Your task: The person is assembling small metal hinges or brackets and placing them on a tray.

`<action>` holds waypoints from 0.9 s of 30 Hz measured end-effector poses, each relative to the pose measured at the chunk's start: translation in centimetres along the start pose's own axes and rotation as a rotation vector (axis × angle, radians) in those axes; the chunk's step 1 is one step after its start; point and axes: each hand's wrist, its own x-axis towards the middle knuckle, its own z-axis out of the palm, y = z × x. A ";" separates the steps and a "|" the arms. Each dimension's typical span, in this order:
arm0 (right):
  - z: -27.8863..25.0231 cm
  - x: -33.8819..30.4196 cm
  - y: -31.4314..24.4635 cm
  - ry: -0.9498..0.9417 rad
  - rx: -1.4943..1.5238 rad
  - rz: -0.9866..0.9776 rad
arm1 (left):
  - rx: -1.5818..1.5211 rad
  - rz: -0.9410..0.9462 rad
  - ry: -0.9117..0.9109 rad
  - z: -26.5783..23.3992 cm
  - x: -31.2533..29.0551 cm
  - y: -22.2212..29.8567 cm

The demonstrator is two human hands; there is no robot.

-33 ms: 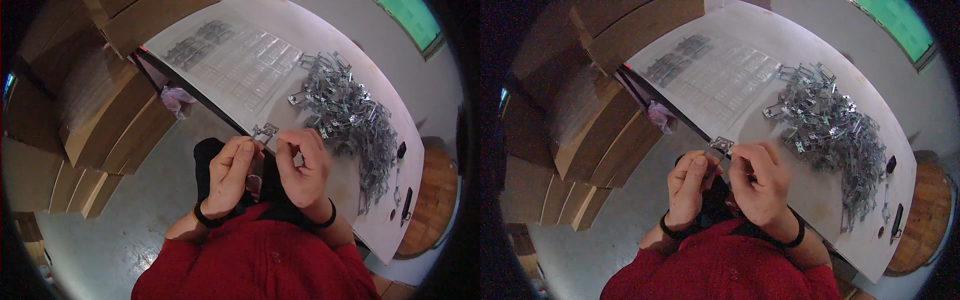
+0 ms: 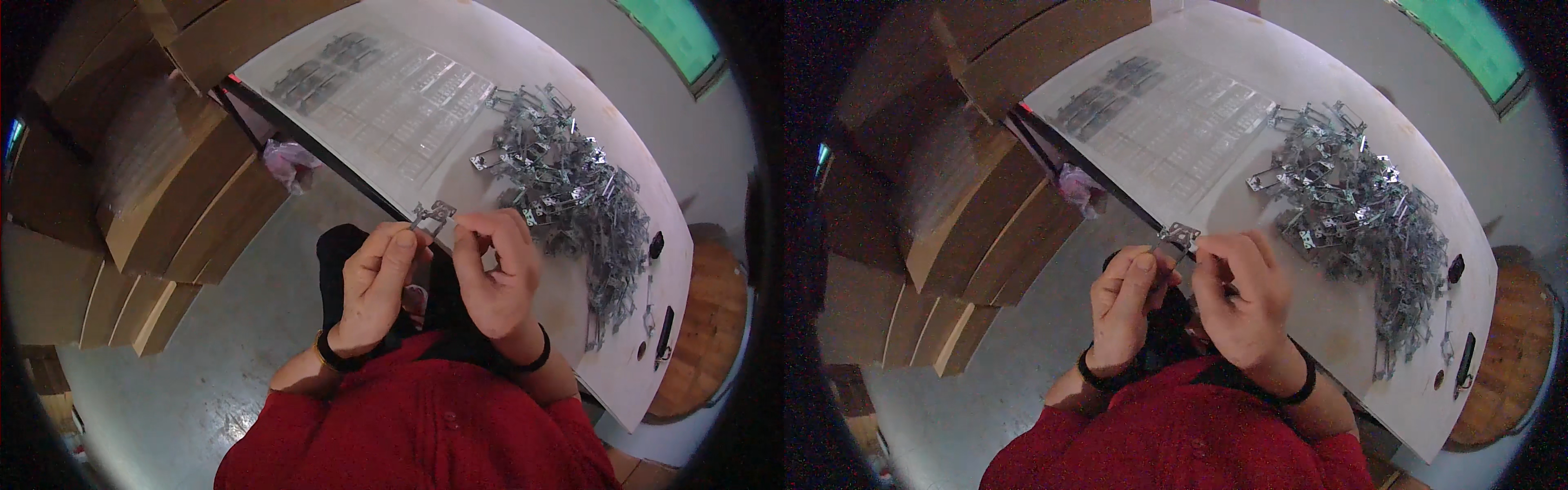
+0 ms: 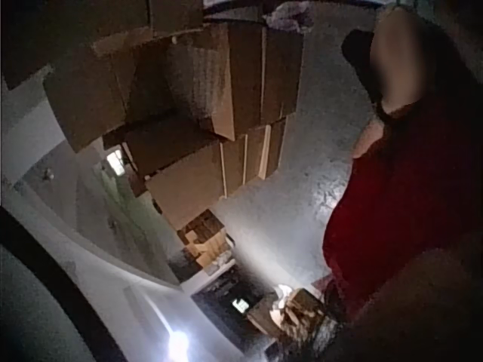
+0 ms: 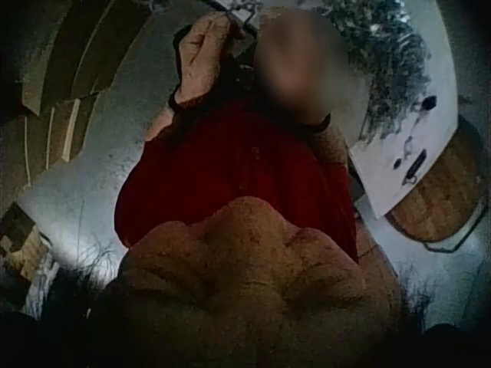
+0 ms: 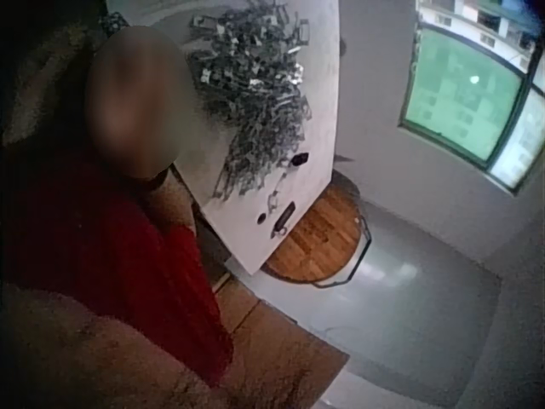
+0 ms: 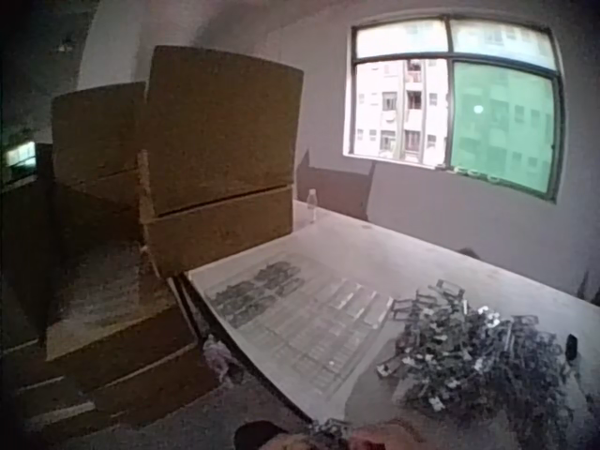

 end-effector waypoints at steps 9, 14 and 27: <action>-0.1 0.0 -0.1 -0.009 0.003 0.012 | -0.042 -0.036 0.036 0.1 -0.1 -0.1; -0.6 0.0 -0.4 -0.027 -0.012 0.023 | -0.114 -0.131 0.039 -0.4 0.6 0.0; -0.7 0.6 -0.3 -0.011 -0.060 0.008 | -0.259 -0.176 -0.025 -0.6 0.9 0.4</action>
